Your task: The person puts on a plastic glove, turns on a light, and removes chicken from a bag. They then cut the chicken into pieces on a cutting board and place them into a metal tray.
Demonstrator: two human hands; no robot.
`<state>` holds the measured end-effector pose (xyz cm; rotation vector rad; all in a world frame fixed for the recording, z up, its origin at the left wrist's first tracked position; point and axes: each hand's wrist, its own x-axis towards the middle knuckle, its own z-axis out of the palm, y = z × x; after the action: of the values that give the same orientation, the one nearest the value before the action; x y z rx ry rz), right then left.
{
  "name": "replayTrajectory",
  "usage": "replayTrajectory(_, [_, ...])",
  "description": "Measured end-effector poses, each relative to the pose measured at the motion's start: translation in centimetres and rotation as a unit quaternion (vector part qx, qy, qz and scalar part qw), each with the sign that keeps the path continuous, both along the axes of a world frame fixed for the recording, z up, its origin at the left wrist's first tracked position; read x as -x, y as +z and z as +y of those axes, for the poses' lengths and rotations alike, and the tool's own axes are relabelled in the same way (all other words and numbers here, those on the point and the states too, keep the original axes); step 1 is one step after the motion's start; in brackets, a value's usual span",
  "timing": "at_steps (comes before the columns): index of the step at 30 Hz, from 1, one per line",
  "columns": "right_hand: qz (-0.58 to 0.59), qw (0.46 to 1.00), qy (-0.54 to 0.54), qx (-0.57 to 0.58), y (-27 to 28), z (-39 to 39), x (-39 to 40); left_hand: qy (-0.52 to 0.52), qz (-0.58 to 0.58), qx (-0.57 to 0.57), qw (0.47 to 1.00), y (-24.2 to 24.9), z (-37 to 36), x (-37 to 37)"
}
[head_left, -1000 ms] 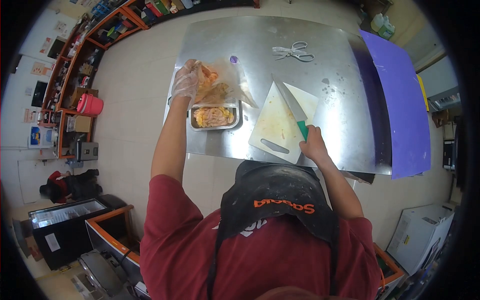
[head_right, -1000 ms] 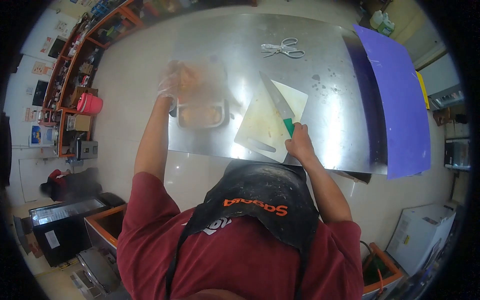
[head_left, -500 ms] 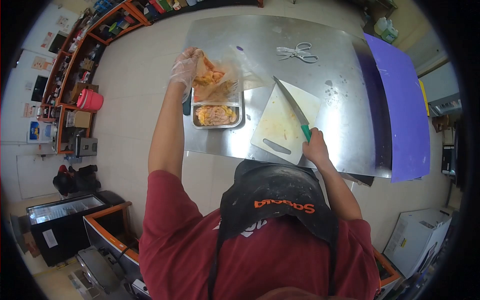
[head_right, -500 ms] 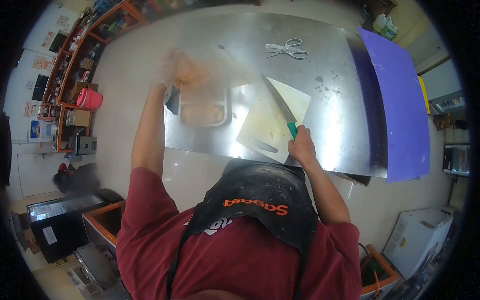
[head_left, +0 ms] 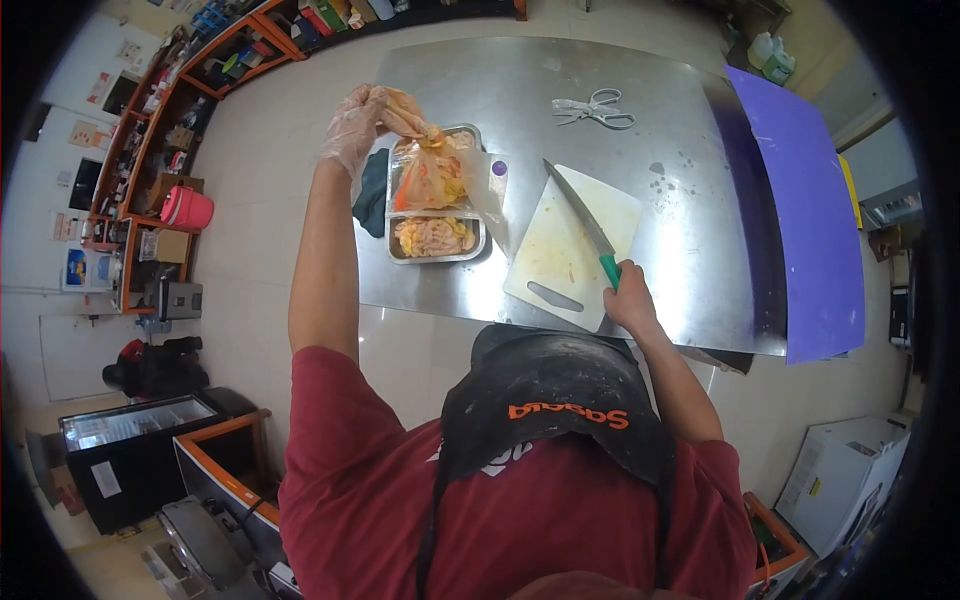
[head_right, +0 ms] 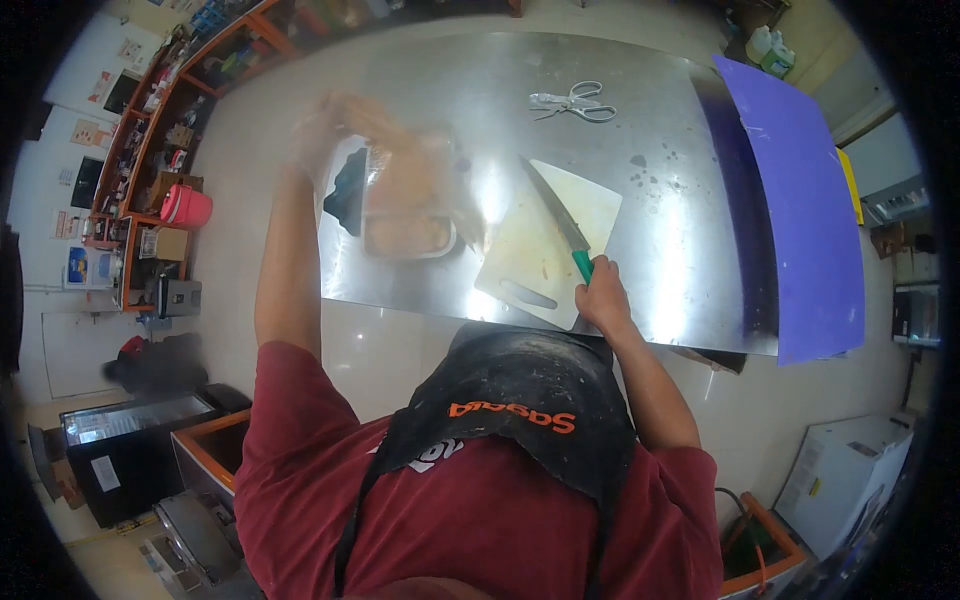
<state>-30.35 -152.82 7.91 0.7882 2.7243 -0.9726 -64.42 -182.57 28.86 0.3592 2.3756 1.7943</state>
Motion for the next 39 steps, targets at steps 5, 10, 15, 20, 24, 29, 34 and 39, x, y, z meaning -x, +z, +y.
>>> replayTrajectory(5, [0.019,1.0,0.007,0.013,-0.5,0.4,-0.1,0.04,0.054,0.036,0.997,3.3,0.8,-2.2])
replayTrajectory(10, [0.059,0.994,-0.004,0.087,-0.4,1.4,-1.4,0.053,0.144,0.133,0.979,2.0,3.2,-3.0])
replayTrajectory(15, [0.094,0.983,-0.059,0.145,1.5,2.2,-5.2,-0.154,-0.019,0.042,0.987,3.7,10.0,-11.7])
replayTrajectory(20, [0.119,0.974,-0.106,0.159,3.0,3.9,-9.1,-0.278,0.112,0.083,0.951,-5.9,14.7,-15.4])
replayTrajectory(24, [0.078,0.964,-0.153,0.203,2.0,4.3,-10.6,-0.237,-0.019,0.23,0.944,-20.3,17.0,-16.1])
replayTrajectory(29, [-0.001,0.958,-0.144,0.246,2.6,2.5,-10.6,-0.3,0.009,0.356,0.885,-26.0,14.4,-17.6])
replayTrajectory(34, [0.024,0.977,-0.059,0.204,0.3,0.7,-10.1,-0.216,0.043,0.429,0.876,-26.1,12.6,-17.1])
replayTrajectory(39, [0.005,0.982,-0.049,0.182,0.0,-0.2,-8.0,-0.129,0.195,0.472,0.85,-24.2,12.7,-20.1])
